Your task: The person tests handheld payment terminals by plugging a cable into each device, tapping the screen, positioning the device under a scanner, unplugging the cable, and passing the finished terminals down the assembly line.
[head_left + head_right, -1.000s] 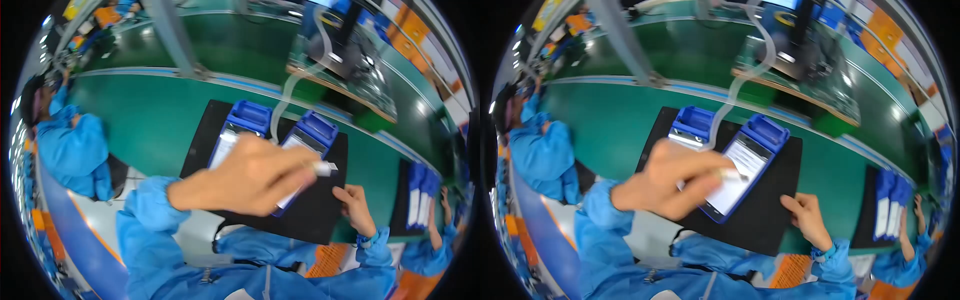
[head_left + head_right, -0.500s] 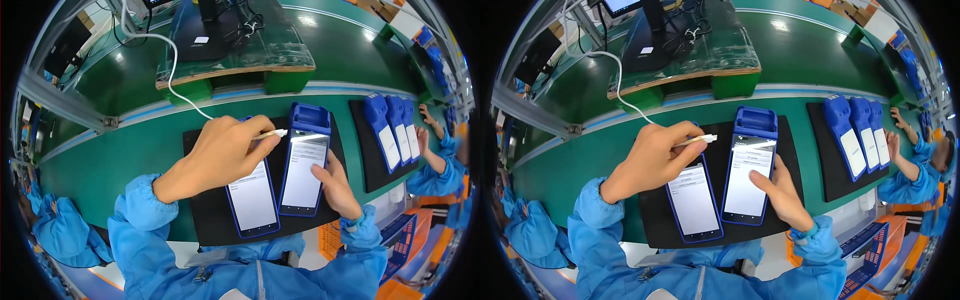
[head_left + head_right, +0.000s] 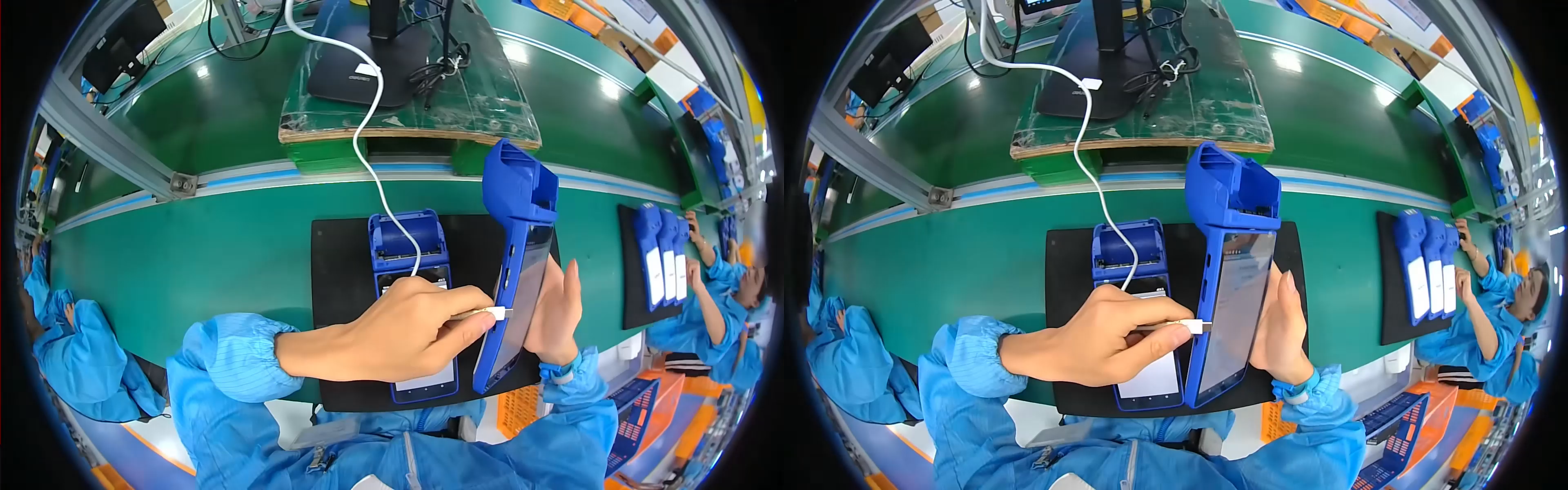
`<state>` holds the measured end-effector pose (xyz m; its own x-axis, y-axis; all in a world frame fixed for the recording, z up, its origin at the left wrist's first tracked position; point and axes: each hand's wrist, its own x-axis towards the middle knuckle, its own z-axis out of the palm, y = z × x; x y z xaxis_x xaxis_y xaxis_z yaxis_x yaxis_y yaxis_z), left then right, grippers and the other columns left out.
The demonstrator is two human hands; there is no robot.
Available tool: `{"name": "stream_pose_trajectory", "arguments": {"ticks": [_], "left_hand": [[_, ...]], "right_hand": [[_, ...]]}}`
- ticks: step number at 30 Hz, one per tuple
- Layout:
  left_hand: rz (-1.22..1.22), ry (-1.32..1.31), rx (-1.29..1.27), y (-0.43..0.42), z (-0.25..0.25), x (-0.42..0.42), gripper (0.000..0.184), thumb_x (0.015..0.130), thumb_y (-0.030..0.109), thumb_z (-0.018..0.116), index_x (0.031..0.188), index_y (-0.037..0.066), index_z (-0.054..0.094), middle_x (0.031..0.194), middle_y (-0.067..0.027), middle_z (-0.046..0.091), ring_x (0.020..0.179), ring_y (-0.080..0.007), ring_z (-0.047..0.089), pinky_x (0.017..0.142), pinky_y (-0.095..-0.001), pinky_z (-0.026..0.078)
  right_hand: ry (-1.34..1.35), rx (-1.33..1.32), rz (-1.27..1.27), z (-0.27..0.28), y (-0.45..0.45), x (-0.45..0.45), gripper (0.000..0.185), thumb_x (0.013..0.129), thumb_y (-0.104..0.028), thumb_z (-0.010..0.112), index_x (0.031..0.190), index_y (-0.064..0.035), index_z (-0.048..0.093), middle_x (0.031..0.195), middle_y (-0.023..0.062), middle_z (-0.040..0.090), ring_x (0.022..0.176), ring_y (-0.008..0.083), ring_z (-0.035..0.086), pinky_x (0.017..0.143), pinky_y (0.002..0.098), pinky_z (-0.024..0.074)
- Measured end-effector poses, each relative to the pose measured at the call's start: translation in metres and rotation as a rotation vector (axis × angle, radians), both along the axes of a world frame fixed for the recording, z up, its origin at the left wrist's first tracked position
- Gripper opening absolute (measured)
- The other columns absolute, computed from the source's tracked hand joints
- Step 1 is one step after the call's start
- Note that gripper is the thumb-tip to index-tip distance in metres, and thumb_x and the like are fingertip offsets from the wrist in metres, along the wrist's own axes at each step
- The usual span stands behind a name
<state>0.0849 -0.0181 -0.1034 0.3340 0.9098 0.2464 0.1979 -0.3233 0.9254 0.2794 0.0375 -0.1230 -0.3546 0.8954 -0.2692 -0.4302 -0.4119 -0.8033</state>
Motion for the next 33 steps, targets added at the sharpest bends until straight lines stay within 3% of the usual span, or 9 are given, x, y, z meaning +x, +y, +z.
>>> {"name": "stream_pose_trajectory", "arguments": {"ticks": [8,11,13,17,21,25,27,31,33], "left_hand": [[0.031,0.052,0.048,0.000,0.024,0.018,0.018,0.089,0.010,0.059,0.099,-0.003,0.066,0.058,-0.0091,0.059,0.042,-0.0128,0.052,0.039,-0.0254,0.036],[0.050,0.120,0.128,-0.002,0.025,0.018,0.016,0.087,0.009,0.061,0.097,-0.003,0.066,0.057,-0.0101,0.059,0.042,-0.0161,0.054,0.038,-0.0273,0.038],[0.060,0.162,0.211,-0.004,0.024,0.018,0.016,0.086,0.009,0.062,0.097,-0.002,0.066,0.057,-0.0107,0.059,0.042,-0.0182,0.055,0.038,-0.0285,0.038],[0.050,0.239,0.257,-0.007,0.018,0.018,0.017,0.084,0.006,0.063,0.099,-0.003,0.062,0.060,-0.0121,0.059,0.044,-0.0224,0.055,0.039,-0.0315,0.039],[0.007,0.196,0.286,-0.003,0.021,0.015,0.017,0.085,0.004,0.061,0.101,-0.003,0.060,0.062,-0.0125,0.059,0.044,-0.0230,0.054,0.039,-0.0323,0.039],[-0.117,0.237,0.213,0.009,0.034,-0.005,0.026,0.088,0.022,0.062,0.099,-0.001,0.061,0.064,-0.0122,0.058,0.051,-0.0240,0.056,0.045,-0.0320,0.041],[0.032,0.039,-0.137,0.020,0.052,-0.016,0.047,0.084,0.044,0.063,0.096,-0.002,0.062,0.083,-0.0152,0.063,0.074,-0.0227,0.061,0.063,-0.0357,0.048],[-0.043,-0.588,-0.098,0.047,0.035,-0.017,0.084,0.080,0.050,0.066,0.134,-0.002,0.028,0.124,-0.0180,0.045,0.111,-0.0206,0.047,0.083,-0.0349,0.048],[0.139,-0.677,-0.210,0.054,0.035,-0.024,0.076,0.077,0.044,0.071,0.127,-0.002,0.037,0.127,-0.0157,0.049,0.112,-0.0200,0.053,0.085,-0.0315,0.048]], "right_hand": [[0.049,0.060,0.024,0.012,0.002,0.028,0.067,0.093,-0.059,0.032,0.123,0.0001,0.042,0.095,0.0133,0.061,0.078,0.0220,0.062,0.068,0.0333,0.0516],[-0.030,0.172,0.003,0.016,-0.001,0.031,0.071,0.091,-0.058,0.037,0.131,0.0001,0.035,0.106,0.0143,0.058,0.087,0.0225,0.061,0.074,0.0347,0.0514],[-0.099,0.398,0.068,0.018,-0.004,0.038,0.079,0.087,-0.054,0.051,0.139,0.0008,0.027,0.123,0.0146,0.050,0.108,0.0245,0.054,0.091,0.0369,0.0444],[-0.316,0.549,-0.045,0.027,-0.014,0.031,0.095,0.079,-0.061,0.057,0.140,0.0038,0.023,0.126,0.0161,0.045,0.112,0.0248,0.048,0.095,0.0373,0.0384],[-0.315,0.571,-0.030,0.034,-0.013,0.031,0.096,0.077,-0.063,0.057,0.138,0.0041,0.024,0.124,0.0157,0.045,0.111,0.0236,0.047,0.093,0.0365,0.0392],[-0.121,0.516,0.172,0.040,0.001,0.024,0.082,0.087,-0.061,0.042,0.137,0.0029,0.030,0.119,0.0145,0.052,0.105,0.0231,0.054,0.088,0.0351,0.0456],[-0.048,0.463,0.069,0.051,-0.002,-0.003,0.079,0.089,-0.061,0.033,0.134,0.0038,0.034,0.117,0.0156,0.055,0.103,0.0230,0.056,0.087,0.0356,0.0467],[0.203,0.016,0.318,0.059,0.008,-0.042,0.086,0.085,-0.070,0.028,0.124,0.0058,0.040,0.107,0.0176,0.058,0.088,0.0276,0.062,0.076,0.0393,0.0525],[0.303,0.015,0.495,0.056,0.013,-0.060,0.091,0.081,-0.076,0.031,0.119,0.0057,0.043,0.101,0.0173,0.059,0.088,0.0295,0.062,0.077,0.0397,0.0532]]}}
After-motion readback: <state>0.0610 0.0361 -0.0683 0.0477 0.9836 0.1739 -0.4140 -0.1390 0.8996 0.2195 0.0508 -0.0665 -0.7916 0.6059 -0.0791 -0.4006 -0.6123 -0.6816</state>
